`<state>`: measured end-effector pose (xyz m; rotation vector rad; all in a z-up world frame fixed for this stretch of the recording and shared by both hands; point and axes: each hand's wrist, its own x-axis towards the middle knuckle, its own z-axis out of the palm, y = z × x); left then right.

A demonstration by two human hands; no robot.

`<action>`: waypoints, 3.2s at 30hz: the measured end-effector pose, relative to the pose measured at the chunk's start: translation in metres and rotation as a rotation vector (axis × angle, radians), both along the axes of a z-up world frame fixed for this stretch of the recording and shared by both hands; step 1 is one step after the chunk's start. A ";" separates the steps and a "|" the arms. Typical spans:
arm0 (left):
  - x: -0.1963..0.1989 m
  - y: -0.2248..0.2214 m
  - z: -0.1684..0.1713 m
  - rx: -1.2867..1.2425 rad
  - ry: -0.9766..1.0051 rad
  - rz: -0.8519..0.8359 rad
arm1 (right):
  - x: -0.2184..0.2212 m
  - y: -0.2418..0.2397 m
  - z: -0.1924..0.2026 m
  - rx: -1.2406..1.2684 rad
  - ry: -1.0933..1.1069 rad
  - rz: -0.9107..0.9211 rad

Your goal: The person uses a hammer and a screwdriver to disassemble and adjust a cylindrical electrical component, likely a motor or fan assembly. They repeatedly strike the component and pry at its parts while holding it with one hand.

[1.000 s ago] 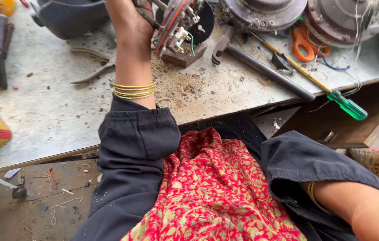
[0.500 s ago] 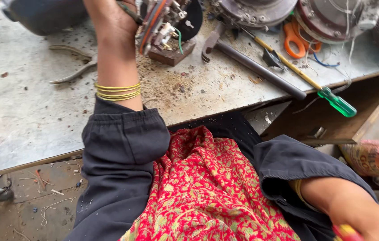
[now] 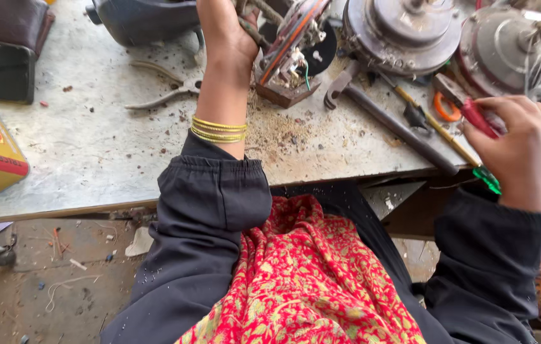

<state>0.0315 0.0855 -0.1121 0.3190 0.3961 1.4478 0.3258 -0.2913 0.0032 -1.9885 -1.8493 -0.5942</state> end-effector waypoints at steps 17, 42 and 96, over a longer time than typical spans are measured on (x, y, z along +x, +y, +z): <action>-0.012 -0.018 0.023 0.158 -0.020 0.022 | -0.013 0.037 -0.036 0.128 0.073 -0.042; -0.009 -0.081 0.090 0.509 -0.164 0.006 | -0.087 -0.030 -0.051 -0.098 1.330 0.242; -0.016 -0.084 0.094 0.537 -0.019 0.105 | -0.125 -0.014 -0.050 0.292 0.822 0.248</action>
